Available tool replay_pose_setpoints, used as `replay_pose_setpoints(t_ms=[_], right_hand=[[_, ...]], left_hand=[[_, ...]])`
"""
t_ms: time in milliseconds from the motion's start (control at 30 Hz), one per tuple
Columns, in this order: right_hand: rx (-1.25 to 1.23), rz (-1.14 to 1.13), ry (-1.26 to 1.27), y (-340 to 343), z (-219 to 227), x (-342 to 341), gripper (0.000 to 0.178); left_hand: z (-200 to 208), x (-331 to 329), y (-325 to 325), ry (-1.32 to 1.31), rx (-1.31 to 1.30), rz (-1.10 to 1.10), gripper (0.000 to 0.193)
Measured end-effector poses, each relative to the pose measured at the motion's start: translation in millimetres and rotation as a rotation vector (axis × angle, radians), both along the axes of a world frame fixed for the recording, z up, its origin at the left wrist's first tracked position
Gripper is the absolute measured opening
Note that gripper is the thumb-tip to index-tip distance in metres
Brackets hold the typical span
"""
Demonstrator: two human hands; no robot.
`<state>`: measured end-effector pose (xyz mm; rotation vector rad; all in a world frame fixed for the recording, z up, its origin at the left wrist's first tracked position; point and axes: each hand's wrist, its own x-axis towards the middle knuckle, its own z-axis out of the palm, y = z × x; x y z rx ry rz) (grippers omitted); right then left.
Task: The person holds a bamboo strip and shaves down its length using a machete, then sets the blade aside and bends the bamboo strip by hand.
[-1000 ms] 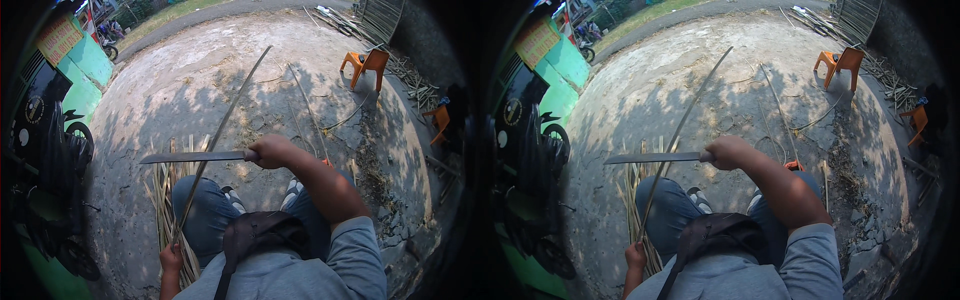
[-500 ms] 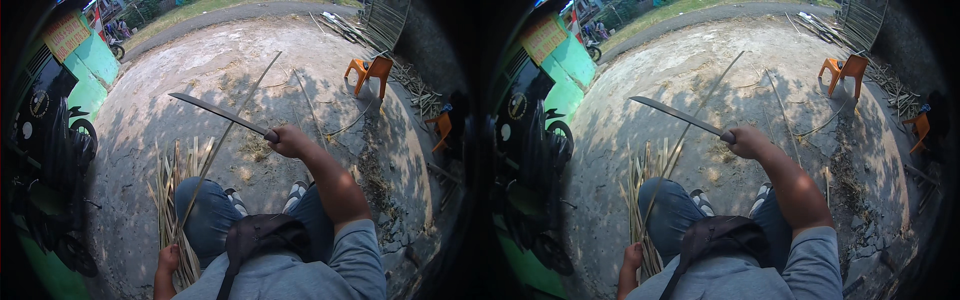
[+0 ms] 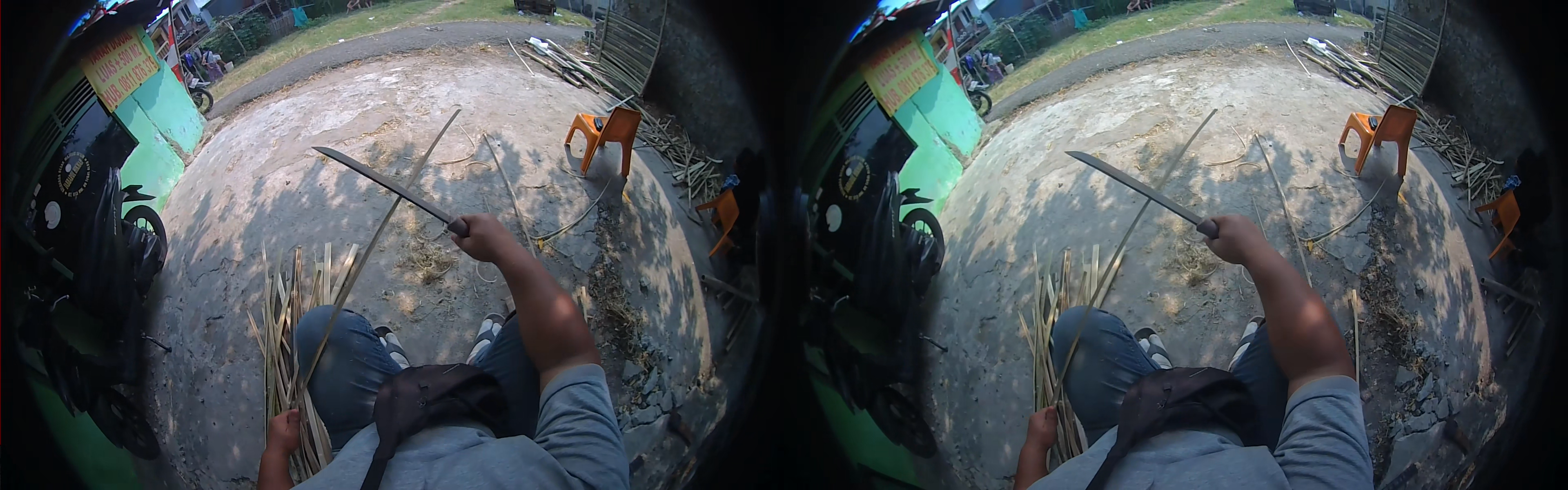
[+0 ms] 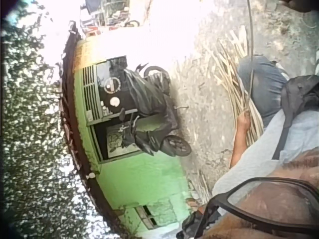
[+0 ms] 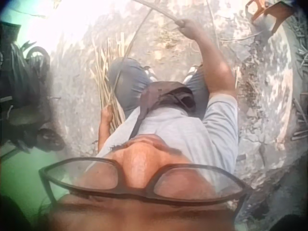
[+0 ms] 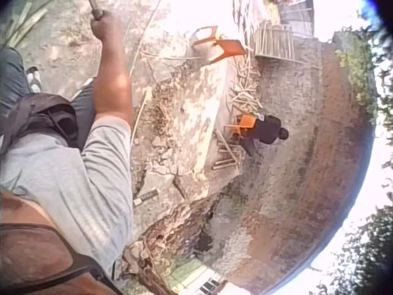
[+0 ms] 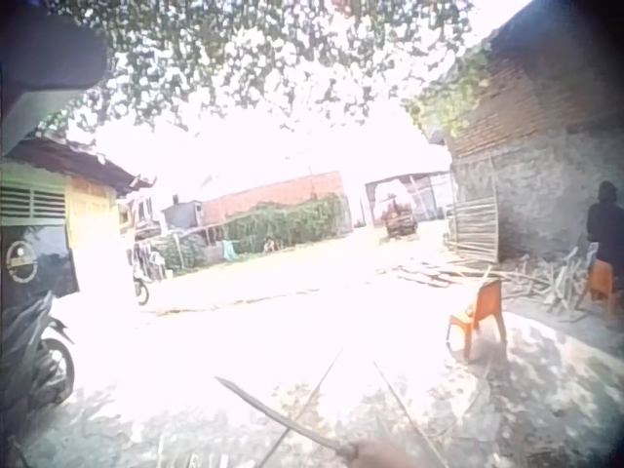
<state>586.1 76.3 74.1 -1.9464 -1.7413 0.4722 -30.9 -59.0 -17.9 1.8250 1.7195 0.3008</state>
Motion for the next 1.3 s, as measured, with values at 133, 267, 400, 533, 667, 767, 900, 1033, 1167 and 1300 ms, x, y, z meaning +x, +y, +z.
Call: replay_pose_setpoints(t_ms=[133, 267, 400, 533, 667, 767, 900, 1033, 1167, 1300], right_hand=[[0.003, -0.088, 0.136, -6.8, 0.9, 4.7, 0.023], [-0.070, 0.163, -0.179, -14.0, 6.6, -37.2, 0.016], [-0.098, 0.369, -0.335, -13.6, 17.3, -77.1, 0.014], [-0.138, 0.219, -0.255, 2.7, 3.9, -51.0, 0.019], [-0.143, -0.030, -0.064, 8.7, -9.9, -12.4, 0.023], [-0.080, -0.056, 0.076, 3.0, -7.7, -8.0, 0.025], [-0.079, 0.083, 0.047, -12.5, 17.4, -29.6, 0.022], [-0.067, 0.341, -0.201, -21.5, 38.9, -69.3, 0.021], [-0.086, 0.399, -0.363, -24.7, 56.0, -84.3, 0.022], [-0.100, 0.288, -0.326, -22.3, 57.7, -61.3, 0.023]], left_hand=[[20.2, 8.2, 2.8, 0.099, 0.020, 0.016, 0.074], [44.2, 23.3, 4.5, 0.149, 0.059, 0.034, 0.071], [43.2, 22.3, 5.7, 0.201, 0.089, 0.043, 0.070], [32.6, 27.0, -0.3, 0.195, 0.180, 0.060, 0.070], [24.5, 23.1, -1.6, 0.199, 0.235, 0.071, 0.071], [25.0, 16.2, -0.7, 0.246, 0.257, 0.053, 0.071], [25.1, 18.7, -3.8, 0.210, 0.269, 0.045, 0.071], [25.9, 24.5, -7.2, 0.117, 0.209, 0.061, 0.075], [16.0, 15.2, -16.7, 0.080, 0.277, 0.073, 0.071], [26.1, 7.8, -31.1, 0.015, 0.228, 0.097, 0.069]])
